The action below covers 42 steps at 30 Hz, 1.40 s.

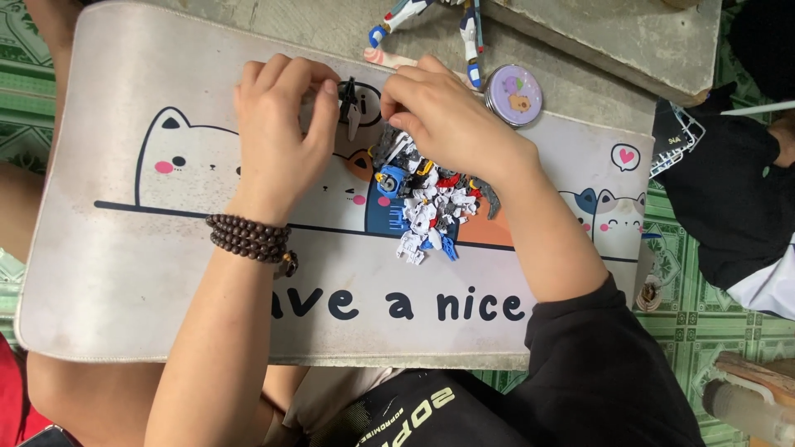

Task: The person assembles a small robot model kit by hand, picking up various plastic parts from a pile on a mat and snapping them together. They connect a grey base to a white piece, then attach a blue and yellow head component, rotating the assembled head to check the fit.

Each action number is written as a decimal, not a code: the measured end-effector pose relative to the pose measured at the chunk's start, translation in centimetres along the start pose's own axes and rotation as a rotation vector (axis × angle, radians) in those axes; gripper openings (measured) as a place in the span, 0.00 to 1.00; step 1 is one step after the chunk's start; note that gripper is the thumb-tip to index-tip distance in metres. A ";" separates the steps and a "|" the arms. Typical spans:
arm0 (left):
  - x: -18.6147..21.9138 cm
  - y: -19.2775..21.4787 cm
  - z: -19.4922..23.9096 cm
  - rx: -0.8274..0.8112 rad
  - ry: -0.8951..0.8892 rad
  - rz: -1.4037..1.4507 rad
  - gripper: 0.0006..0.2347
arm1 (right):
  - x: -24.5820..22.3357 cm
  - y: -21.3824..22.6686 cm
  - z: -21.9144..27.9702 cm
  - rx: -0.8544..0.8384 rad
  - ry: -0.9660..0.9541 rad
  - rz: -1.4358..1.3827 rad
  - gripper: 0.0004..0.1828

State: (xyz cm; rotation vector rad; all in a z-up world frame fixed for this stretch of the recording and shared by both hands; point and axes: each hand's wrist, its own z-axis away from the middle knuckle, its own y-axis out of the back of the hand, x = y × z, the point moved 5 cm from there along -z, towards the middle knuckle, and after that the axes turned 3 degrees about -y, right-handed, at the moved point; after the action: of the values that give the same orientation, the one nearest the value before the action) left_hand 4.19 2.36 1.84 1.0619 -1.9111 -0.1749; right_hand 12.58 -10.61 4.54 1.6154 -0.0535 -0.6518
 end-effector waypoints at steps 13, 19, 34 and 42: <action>1.1 0.9 -0.5 0.037 -0.095 0.075 0.04 | -0.8 1.3 -0.4 -0.004 0.044 -0.053 0.09; 2.0 0.7 -0.2 -0.078 0.025 0.442 0.16 | -3.2 4.3 0.2 0.188 0.016 -0.281 0.09; 1.7 0.6 0.0 0.111 -0.036 0.646 0.07 | -2.8 4.0 0.6 0.399 0.059 -0.485 0.04; 2.7 1.2 0.2 0.103 0.028 0.742 0.11 | -2.9 3.2 0.9 0.390 0.001 -0.833 0.04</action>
State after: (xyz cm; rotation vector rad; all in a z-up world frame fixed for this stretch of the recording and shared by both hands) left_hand 2.75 1.06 4.10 0.3575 -2.1738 0.3588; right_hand 10.89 -10.78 8.60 2.0056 0.5517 -1.3362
